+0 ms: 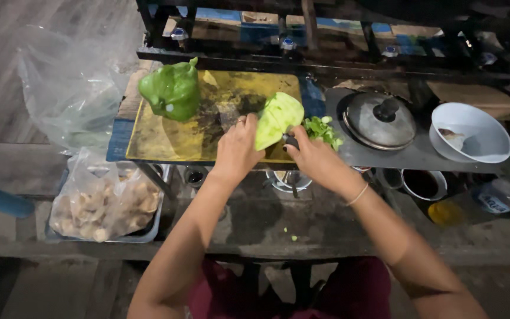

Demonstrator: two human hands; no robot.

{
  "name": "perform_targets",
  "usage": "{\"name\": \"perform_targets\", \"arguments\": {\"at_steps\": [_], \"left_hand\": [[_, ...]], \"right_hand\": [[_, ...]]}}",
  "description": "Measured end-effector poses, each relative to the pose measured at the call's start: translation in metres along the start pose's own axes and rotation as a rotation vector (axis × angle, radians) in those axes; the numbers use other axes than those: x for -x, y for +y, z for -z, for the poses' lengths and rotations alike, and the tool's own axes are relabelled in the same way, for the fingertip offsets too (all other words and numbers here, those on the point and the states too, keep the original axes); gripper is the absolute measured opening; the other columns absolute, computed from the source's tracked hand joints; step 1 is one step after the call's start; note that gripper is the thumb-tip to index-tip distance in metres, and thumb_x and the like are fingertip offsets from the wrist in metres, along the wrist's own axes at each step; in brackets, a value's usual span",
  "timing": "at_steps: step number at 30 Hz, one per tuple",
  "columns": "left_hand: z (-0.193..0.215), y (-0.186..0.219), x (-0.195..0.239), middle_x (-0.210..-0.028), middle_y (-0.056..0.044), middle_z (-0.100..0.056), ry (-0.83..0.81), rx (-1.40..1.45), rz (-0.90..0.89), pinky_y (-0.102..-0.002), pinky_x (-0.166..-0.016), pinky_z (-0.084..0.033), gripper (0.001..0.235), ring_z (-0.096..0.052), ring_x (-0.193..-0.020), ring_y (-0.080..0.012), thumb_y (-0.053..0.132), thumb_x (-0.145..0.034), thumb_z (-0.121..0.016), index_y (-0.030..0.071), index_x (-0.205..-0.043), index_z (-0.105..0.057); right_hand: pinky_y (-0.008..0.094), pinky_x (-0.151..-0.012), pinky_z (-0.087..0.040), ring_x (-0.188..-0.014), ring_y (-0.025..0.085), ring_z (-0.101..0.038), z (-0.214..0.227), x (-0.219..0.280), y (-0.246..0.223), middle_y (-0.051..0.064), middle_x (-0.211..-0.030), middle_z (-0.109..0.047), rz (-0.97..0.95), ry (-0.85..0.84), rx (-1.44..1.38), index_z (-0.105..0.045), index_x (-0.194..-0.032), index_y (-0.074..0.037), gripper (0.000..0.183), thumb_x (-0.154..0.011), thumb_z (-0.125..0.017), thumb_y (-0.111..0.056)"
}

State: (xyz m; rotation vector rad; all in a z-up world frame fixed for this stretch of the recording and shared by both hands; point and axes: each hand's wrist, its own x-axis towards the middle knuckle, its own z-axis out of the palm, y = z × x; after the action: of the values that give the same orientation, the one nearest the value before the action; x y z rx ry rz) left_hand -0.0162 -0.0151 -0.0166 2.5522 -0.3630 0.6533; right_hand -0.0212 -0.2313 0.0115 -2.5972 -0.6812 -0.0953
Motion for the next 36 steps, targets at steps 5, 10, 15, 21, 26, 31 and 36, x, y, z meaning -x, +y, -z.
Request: {"name": "perform_targets", "arguments": {"at_steps": [5,10,15,21,26,31,36], "left_hand": [[0.001,0.008,0.004,-0.114,-0.019,-0.063,0.04,-0.084,-0.033,-0.047,-0.079,-0.056,0.076,-0.067,-0.097,-0.039,0.011,-0.06,-0.089,0.002,-0.126,-0.051],[0.001,0.01,0.005,-0.117,-0.019,-0.063,0.026,-0.084,-0.023,-0.047,-0.08,-0.055,0.079,-0.066,-0.097,-0.0396,0.012,-0.06,-0.09,0.003,-0.128,-0.051],[0.0,0.014,0.01,-0.118,-0.02,-0.062,0.045,-0.158,-0.05,-0.048,-0.078,-0.055,0.082,-0.066,-0.097,-0.0387,0.015,-0.06,-0.091,0.004,-0.13,-0.05],[0.001,-0.002,-0.005,-0.104,-0.021,-0.066,-0.085,0.03,0.078,-0.053,-0.076,-0.055,0.066,-0.068,-0.094,-0.0431,0.014,-0.077,-0.086,0.005,-0.128,-0.047],[0.007,-0.002,-0.004,-0.101,-0.023,-0.066,-0.044,0.081,-0.009,-0.052,-0.073,-0.056,0.068,-0.068,-0.094,-0.0465,0.013,-0.066,-0.086,0.004,-0.119,-0.044],[0.01,-0.002,-0.008,-0.099,-0.025,-0.067,-0.08,0.154,0.01,-0.052,-0.074,-0.055,0.073,-0.067,-0.092,-0.0471,0.015,-0.066,-0.086,0.001,-0.123,-0.042],[0.013,-0.008,-0.014,-0.094,-0.025,-0.07,-0.135,0.212,0.055,-0.053,-0.076,-0.054,0.068,-0.067,-0.093,-0.0471,0.018,-0.065,-0.086,0.003,-0.116,-0.044]], "right_hand": [[0.06,-0.075,-0.049,-0.088,0.054,-0.065,0.019,-0.006,0.016,0.031,-0.095,-0.07,0.195,-0.077,-0.018,-0.048,-0.131,-0.001,0.041,-0.102,-0.053,-0.029],[0.06,-0.077,-0.051,-0.089,0.052,-0.067,0.019,0.0,-0.004,0.03,-0.095,-0.071,-0.009,-0.077,0.133,-0.051,-0.131,-0.003,0.041,-0.103,-0.052,-0.032],[0.061,-0.073,-0.052,-0.081,0.051,-0.068,0.007,0.023,-0.043,0.027,-0.087,-0.072,-0.22,0.029,0.181,-0.05,-0.135,-0.006,0.041,-0.103,-0.051,-0.032],[0.063,-0.064,-0.049,-0.07,0.055,-0.065,0.009,0.046,-0.045,0.031,-0.072,-0.067,-0.175,0.162,0.067,-0.044,-0.144,-0.006,0.052,-0.098,-0.057,-0.026],[0.064,-0.064,-0.048,-0.071,0.055,-0.063,0.008,0.053,-0.036,0.032,-0.072,-0.067,-0.127,0.167,0.038,-0.049,-0.14,-0.007,0.045,-0.099,-0.056,-0.025],[0.062,-0.065,-0.049,-0.076,0.053,-0.065,0.014,0.042,-0.03,0.03,-0.078,-0.068,-0.131,0.139,0.087,-0.054,-0.118,-0.002,0.035,-0.1,-0.059,-0.032],[0.06,-0.067,-0.051,-0.077,0.052,-0.066,0.014,0.031,-0.027,0.029,-0.078,-0.069,-0.178,0.057,0.18,-0.053,-0.113,0.0,0.037,-0.1,-0.059,-0.034]]}}
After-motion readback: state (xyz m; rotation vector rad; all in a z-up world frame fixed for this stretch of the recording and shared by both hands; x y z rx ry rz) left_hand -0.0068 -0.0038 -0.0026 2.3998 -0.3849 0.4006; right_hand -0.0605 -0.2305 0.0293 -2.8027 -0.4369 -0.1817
